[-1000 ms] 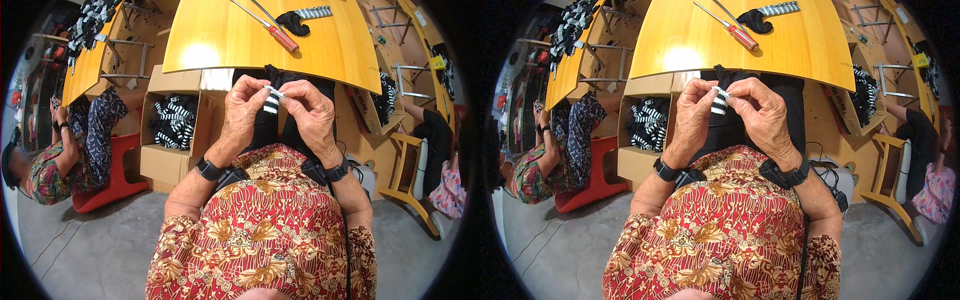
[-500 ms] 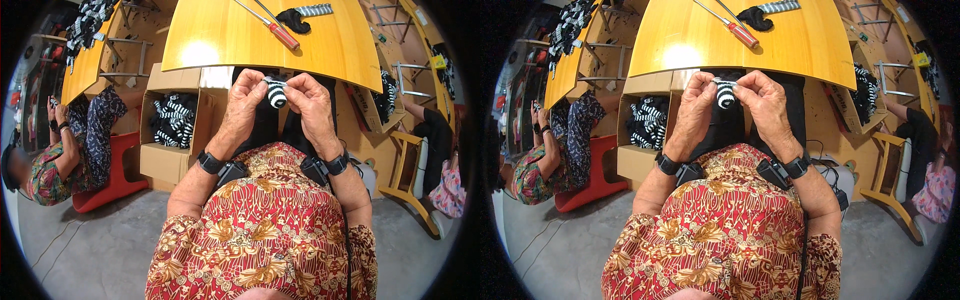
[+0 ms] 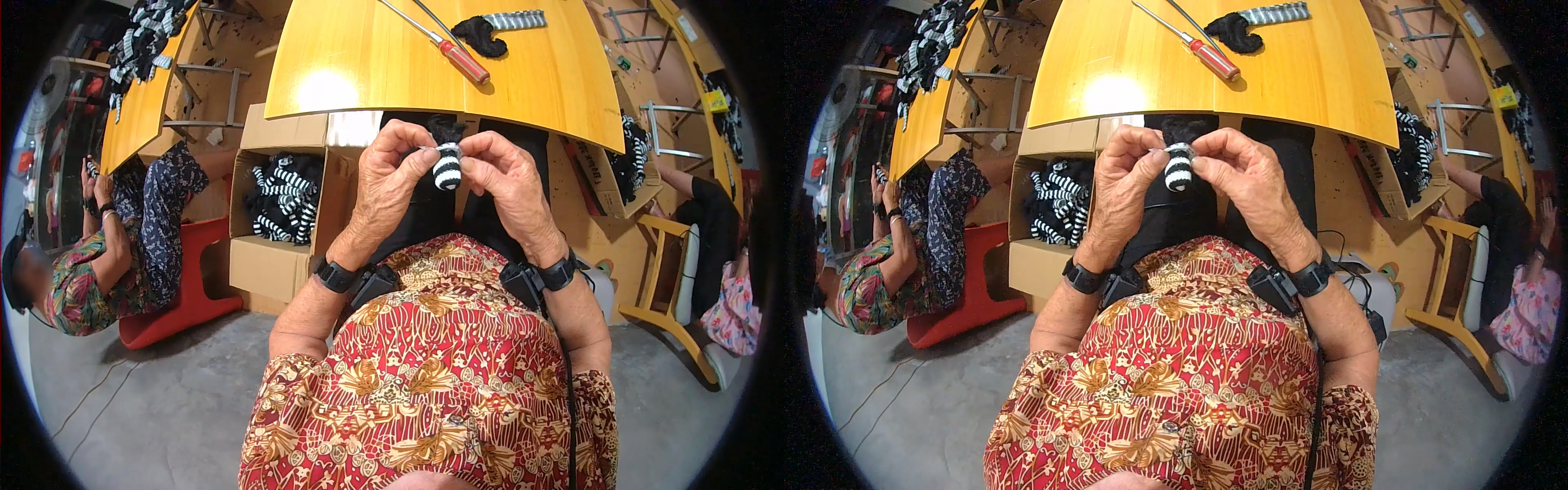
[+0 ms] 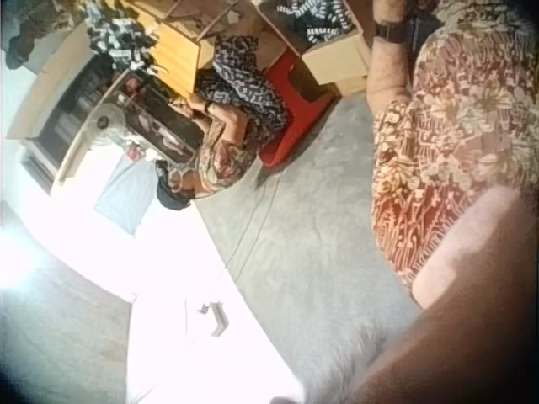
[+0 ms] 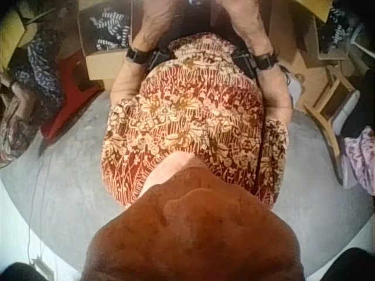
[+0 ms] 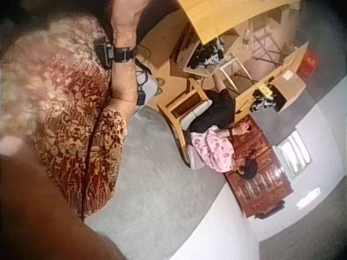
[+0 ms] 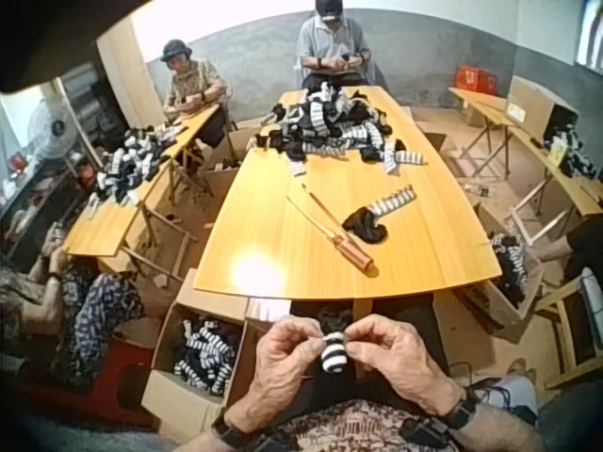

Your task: The person uses a red-handled screwdriver to push the fabric of a black and white striped sock over the tool, turning it inside out. They repeat this process with multiple socks, pulling the fabric taut over the screwdriver shaft to correct the shape.

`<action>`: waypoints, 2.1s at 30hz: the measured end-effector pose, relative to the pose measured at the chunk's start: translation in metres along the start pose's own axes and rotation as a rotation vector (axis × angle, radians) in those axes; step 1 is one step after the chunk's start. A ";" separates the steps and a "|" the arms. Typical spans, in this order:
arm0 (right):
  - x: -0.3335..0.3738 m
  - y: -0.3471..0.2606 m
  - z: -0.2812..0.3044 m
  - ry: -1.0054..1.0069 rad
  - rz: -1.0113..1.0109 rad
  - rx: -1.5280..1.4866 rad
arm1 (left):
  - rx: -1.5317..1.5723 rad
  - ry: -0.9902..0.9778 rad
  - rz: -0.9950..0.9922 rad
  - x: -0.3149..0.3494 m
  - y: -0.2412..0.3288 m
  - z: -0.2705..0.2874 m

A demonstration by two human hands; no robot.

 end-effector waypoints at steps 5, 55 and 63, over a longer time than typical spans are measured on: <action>-0.005 0.011 0.007 -0.047 -0.020 -0.081 | 0.075 0.003 -0.123 0.000 0.002 -0.004; 0.004 -0.014 0.003 0.107 0.081 0.255 | 0.400 -0.001 0.255 0.002 -0.023 -0.009; 0.022 -0.049 -0.009 0.434 0.624 0.731 | 0.248 -0.062 0.202 0.000 -0.023 -0.008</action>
Point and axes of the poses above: each hand's wrist, its own x-axis away from the middle knuckle, its own z-axis out of the back of the hand, y = z × x, the point moved 6 cm from there along -x, towards the middle knuckle, and after that the axes turned 14 degrees about -z, right-handed, at the moved point
